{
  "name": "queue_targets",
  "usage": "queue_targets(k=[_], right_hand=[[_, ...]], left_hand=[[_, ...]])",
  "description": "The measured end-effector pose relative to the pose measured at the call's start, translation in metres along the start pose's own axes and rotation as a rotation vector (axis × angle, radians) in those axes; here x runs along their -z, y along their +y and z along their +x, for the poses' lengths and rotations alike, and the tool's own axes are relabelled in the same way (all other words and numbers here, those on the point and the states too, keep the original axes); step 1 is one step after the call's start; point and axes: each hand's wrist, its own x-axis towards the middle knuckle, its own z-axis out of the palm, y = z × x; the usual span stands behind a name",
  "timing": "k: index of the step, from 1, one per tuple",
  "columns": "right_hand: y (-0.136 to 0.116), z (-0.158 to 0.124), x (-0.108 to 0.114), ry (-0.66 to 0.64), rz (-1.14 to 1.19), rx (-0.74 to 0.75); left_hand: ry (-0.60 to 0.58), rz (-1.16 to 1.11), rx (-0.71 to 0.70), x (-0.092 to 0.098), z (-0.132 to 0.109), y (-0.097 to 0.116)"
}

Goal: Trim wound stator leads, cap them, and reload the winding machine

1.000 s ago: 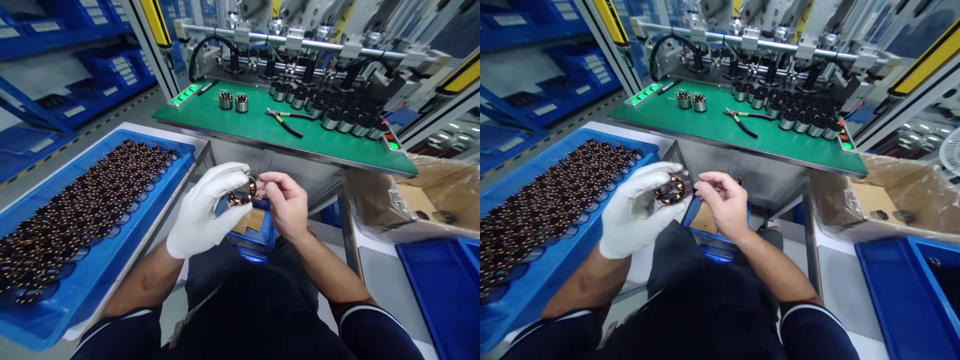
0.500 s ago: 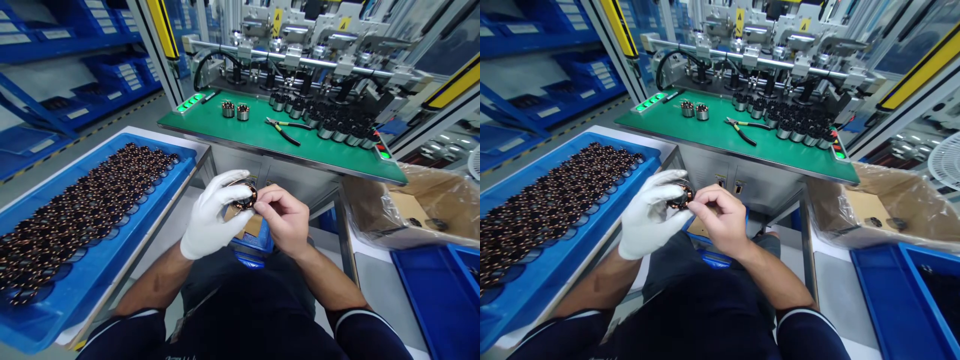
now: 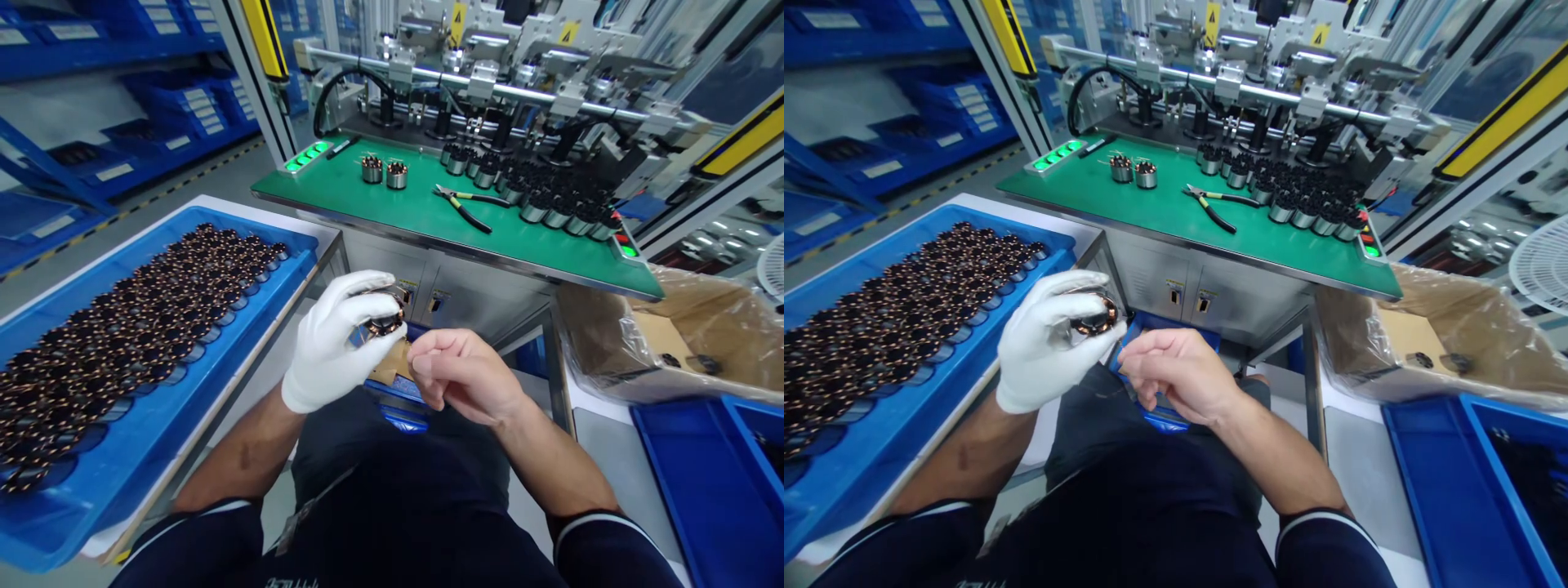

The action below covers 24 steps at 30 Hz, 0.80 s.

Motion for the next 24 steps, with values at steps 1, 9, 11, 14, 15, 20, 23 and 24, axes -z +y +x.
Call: queue_targets(k=[1, 9, 11, 14, 15, 20, 23, 24], right_hand=[[0.001, -0.002, -0.001, -0.012, -0.011, 0.007], [0.008, -0.015, 0.000, 0.034, -0.271, 0.187], [0.018, -0.014, 0.001, 0.096, -0.409, 0.283], [0.034, -0.005, 0.007, 0.105, -0.576, 0.431], [0.037, -0.001, 0.011, 0.113, -0.646, 0.511], [0.023, 0.018, 0.028, 0.344, -0.884, 1.091], [0.013, 0.016, 0.020, 0.263, -0.870, 1.185], [0.013, 0.014, 0.015, 0.246, -0.858, 1.163]], left_hand=[[0.008, -0.031, 0.016, 0.000, 0.001, -0.001], [-0.017, -0.646, 0.479, -0.003, 0.002, 0.002], [-0.065, -0.763, 0.567, -0.003, 0.001, 0.006], [-0.052, -0.707, 0.540, -0.004, -0.001, 0.011], [-0.030, -0.634, 0.486, -0.005, -0.002, 0.013], [0.024, -0.334, 0.196, -0.009, -0.009, 0.018], [0.002, -0.292, 0.227, -0.012, -0.014, 0.019], [0.006, -0.280, 0.242, -0.013, -0.016, 0.020]])
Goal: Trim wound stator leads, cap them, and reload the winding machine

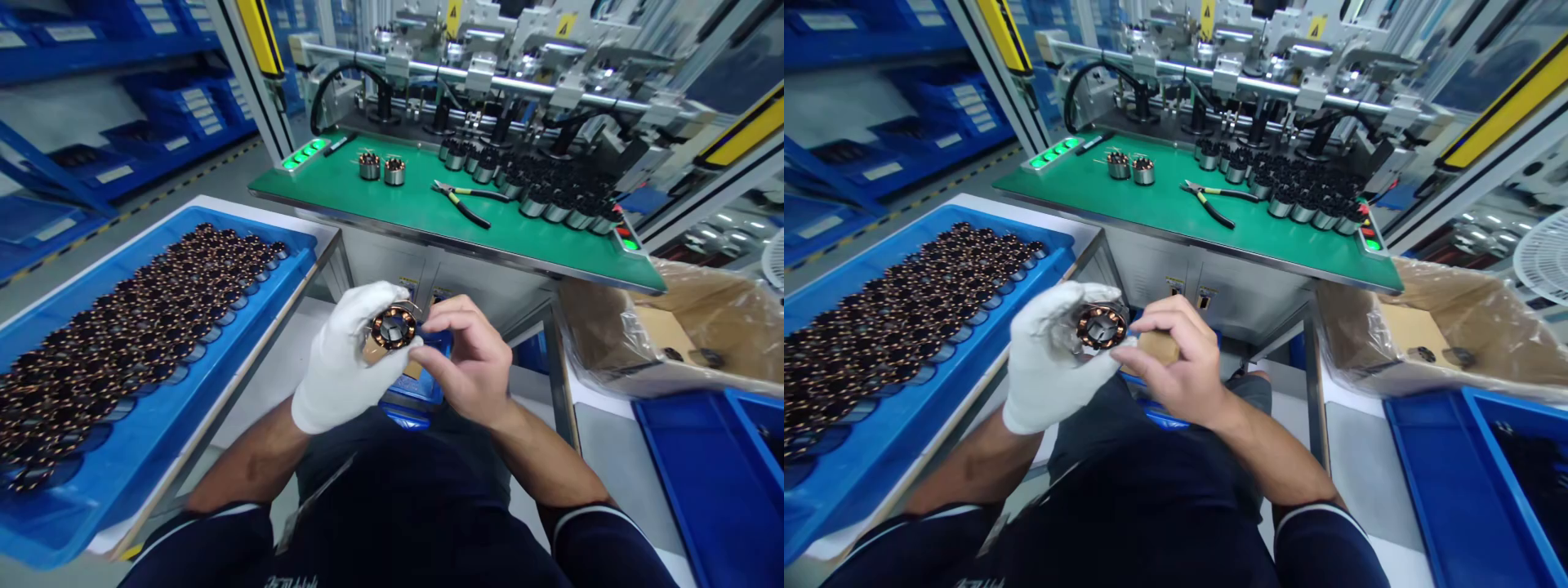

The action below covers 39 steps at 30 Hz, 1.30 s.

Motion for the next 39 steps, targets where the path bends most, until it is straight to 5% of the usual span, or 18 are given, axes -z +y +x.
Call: queue_targets(k=[7, 12, 18, 20, 23, 26, 32, 34, 39], right_hand=[[-0.009, -0.009, -0.012, 0.116, 0.274, -0.395], [-0.005, 0.001, -0.009, 0.035, 0.356, -0.445], [0.001, -0.005, -0.007, 0.267, 0.411, -0.516], [-0.002, 0.002, 0.003, 0.196, 0.260, -0.335], [-0.012, 0.025, 0.020, -0.167, 0.004, -0.092], [-0.019, 0.038, 0.021, -0.412, 0.012, -0.106], [-0.008, 0.011, -0.004, 0.200, 0.250, -0.280], [-0.006, 0.001, -0.006, 0.216, 0.280, -0.229], [-0.011, -0.009, 0.001, 0.021, 0.170, -0.233]], left_hand=[[0.045, -0.051, 0.063, -0.009, -0.002, 0.007], [-0.057, 0.059, 0.149, -0.009, -0.006, 0.010], [-0.074, 0.029, 0.143, -0.004, -0.008, 0.009], [-0.126, 0.044, 0.145, -0.001, -0.008, 0.009], [-0.184, 0.115, 0.112, 0.002, -0.006, 0.009], [-0.204, 0.186, 0.045, 0.002, -0.005, 0.011], [-0.086, 0.081, 0.102, 0.000, -0.002, 0.019], [-0.050, 0.109, 0.107, 0.002, -0.001, 0.020], [-0.006, 0.166, 0.110, 0.006, 0.003, 0.019]])
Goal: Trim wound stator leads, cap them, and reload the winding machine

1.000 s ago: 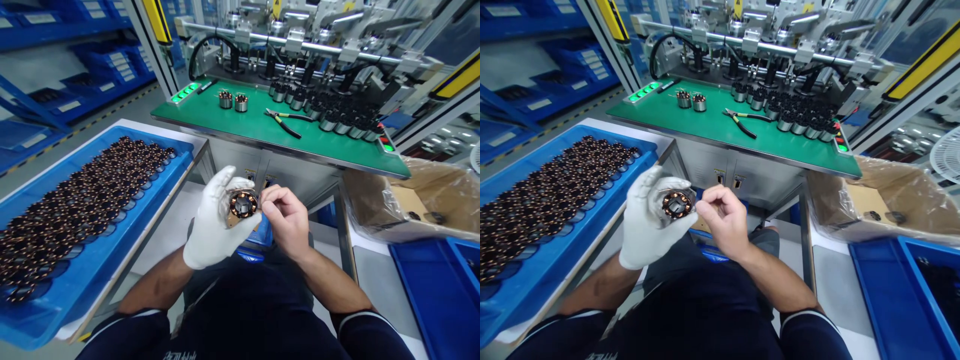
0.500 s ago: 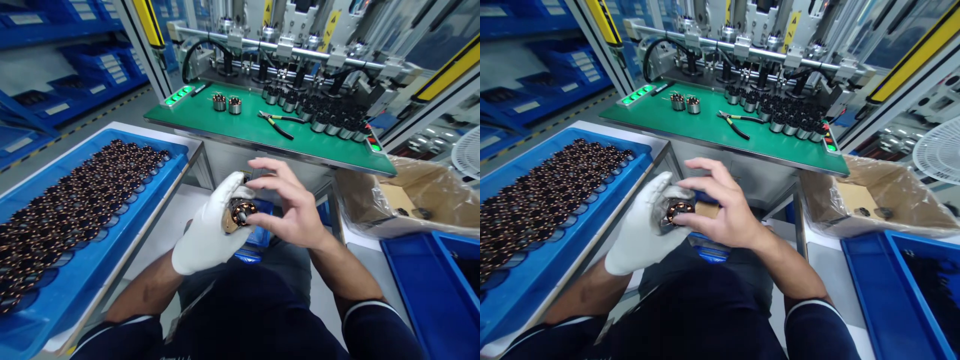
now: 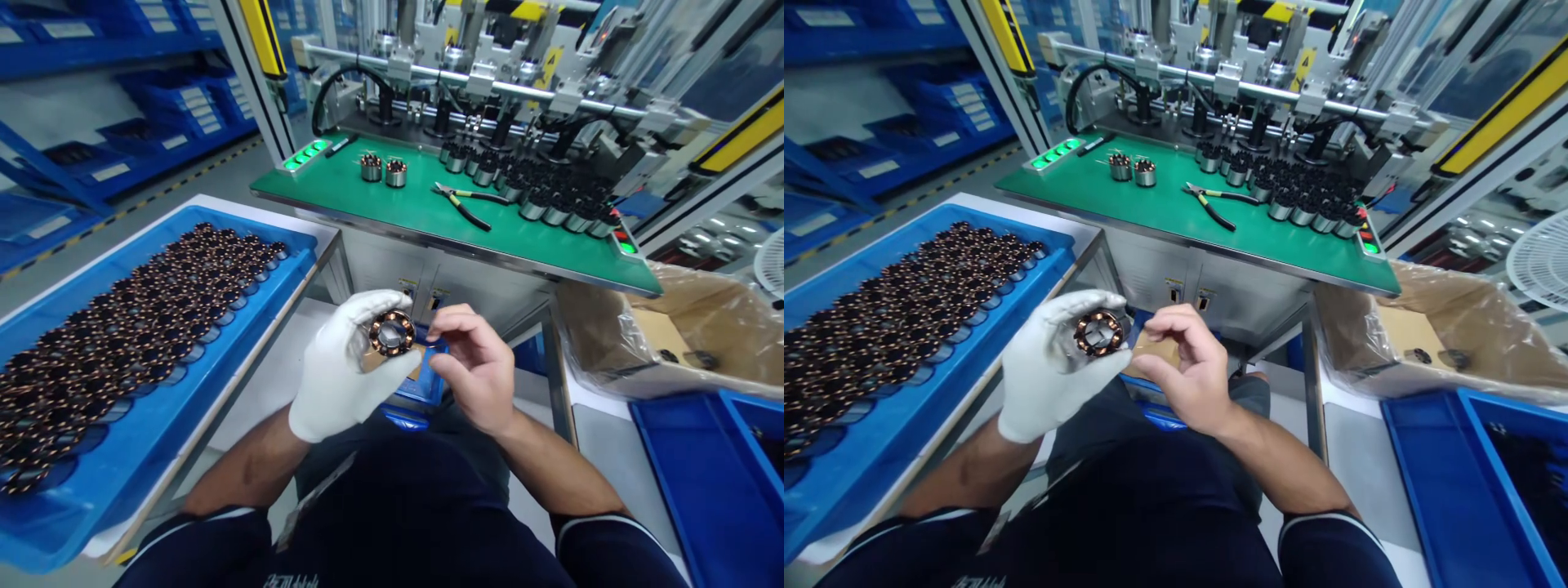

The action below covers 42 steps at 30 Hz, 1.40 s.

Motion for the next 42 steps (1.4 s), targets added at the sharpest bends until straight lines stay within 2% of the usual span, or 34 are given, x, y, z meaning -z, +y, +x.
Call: queue_targets(k=[2, 5, 8, 12, 14, 16, 19, 23, 28, 35, 40, 42], right_hand=[[-0.003, 0.001, 0.000, -0.010, -0.054, 0.039], [-0.006, 0.004, -0.003, 0.046, -0.123, 0.103], [-0.007, 0.008, -0.004, 0.085, -0.159, 0.107], [-0.009, 0.014, -0.001, 0.015, -0.083, -0.030], [-0.011, 0.015, 0.000, -0.017, -0.062, -0.013], [-0.012, 0.014, 0.000, 0.002, -0.071, 0.068], [-0.012, 0.010, -0.001, 0.031, -0.094, 0.129], [-0.008, 0.007, 0.004, 0.024, -0.096, 0.068], [-0.011, 0.012, 0.009, -0.078, -0.192, 0.145], [-0.020, 0.003, 0.007, 0.015, -0.229, 0.280], [-0.016, 0.011, 0.009, -0.109, -0.202, 0.252], [-0.017, 0.012, 0.008, -0.102, -0.217, 0.250]], left_hand=[[-0.006, -0.022, -0.022, 0.000, 0.001, -0.001], [-0.046, -0.029, -0.048, -0.002, 0.001, -0.002], [-0.071, -0.042, -0.038, -0.003, 0.000, -0.002], [-0.106, -0.070, -0.075, -0.002, 0.002, 0.003], [-0.121, -0.065, -0.100, -0.001, 0.002, 0.005], [-0.127, -0.058, -0.109, -0.001, 0.003, 0.007], [-0.105, -0.066, -0.107, -0.003, 0.003, 0.008], [-0.078, -0.119, -0.080, -0.002, 0.005, 0.009], [-0.071, -0.167, -0.046, -0.002, 0.007, 0.014], [-0.066, -0.201, 0.013, -0.001, 0.006, 0.012], [-0.099, -0.248, 0.012, -0.003, 0.006, 0.015], [-0.131, -0.278, 0.017, -0.003, 0.004, 0.014]])
